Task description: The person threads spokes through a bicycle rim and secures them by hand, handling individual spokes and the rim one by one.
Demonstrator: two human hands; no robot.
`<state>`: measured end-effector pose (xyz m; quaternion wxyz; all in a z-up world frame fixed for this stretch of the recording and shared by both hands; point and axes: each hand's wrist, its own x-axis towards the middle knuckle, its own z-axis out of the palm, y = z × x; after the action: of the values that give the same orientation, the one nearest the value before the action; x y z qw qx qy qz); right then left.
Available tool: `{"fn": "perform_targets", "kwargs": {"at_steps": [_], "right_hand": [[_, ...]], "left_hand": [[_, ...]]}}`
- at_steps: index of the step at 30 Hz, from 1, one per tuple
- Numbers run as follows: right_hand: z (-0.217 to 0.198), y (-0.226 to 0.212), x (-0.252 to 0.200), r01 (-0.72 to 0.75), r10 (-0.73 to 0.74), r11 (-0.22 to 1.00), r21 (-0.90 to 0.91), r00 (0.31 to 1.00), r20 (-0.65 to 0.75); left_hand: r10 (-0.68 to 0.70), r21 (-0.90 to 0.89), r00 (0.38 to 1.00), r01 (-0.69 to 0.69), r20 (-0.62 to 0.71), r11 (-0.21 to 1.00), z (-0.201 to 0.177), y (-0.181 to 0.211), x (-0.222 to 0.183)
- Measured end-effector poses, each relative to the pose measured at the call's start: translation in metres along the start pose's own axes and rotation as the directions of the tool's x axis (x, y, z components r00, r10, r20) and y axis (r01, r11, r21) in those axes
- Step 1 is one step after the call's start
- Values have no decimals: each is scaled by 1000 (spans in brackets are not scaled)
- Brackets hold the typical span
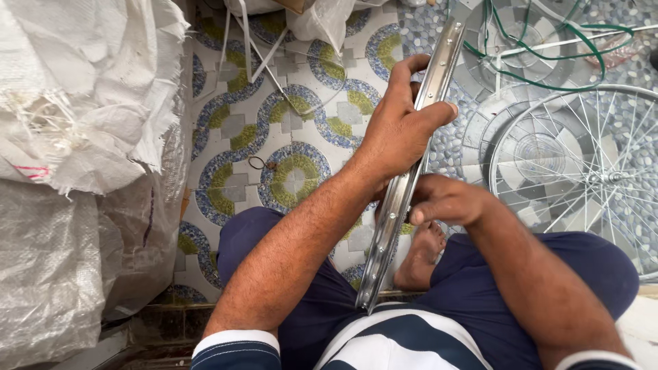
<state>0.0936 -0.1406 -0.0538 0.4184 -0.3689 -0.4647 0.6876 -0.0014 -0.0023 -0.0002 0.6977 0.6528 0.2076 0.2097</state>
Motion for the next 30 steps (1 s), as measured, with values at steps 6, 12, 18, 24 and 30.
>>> {"fn": "perform_targets", "kwargs": {"at_steps": [6, 12, 18, 24, 30], "right_hand": [[64, 5, -7, -466, -214, 606, -645, 685, -696], [67, -8, 3, -89, -468, 612, -786, 760, -450], [78, -1, 29, -18, -749, 279, -960, 621, -230], [62, 11, 19, -6, -219, 904, -428, 854, -473], [11, 7, 5, 16, -38, 988, -154, 989, -140]], "left_hand": [[-5, -57, 1000, 3, -30, 998, -6, -3, 4], [39, -44, 998, -41, -50, 998, -4, -7, 8], [-33, -142, 998, 24, -58, 990, -6, -6, 1], [0, -106, 1000, -2, -22, 994, -8, -3, 2], [4, -150, 1000, -6, -16, 989, -12, -3, 1]]}}
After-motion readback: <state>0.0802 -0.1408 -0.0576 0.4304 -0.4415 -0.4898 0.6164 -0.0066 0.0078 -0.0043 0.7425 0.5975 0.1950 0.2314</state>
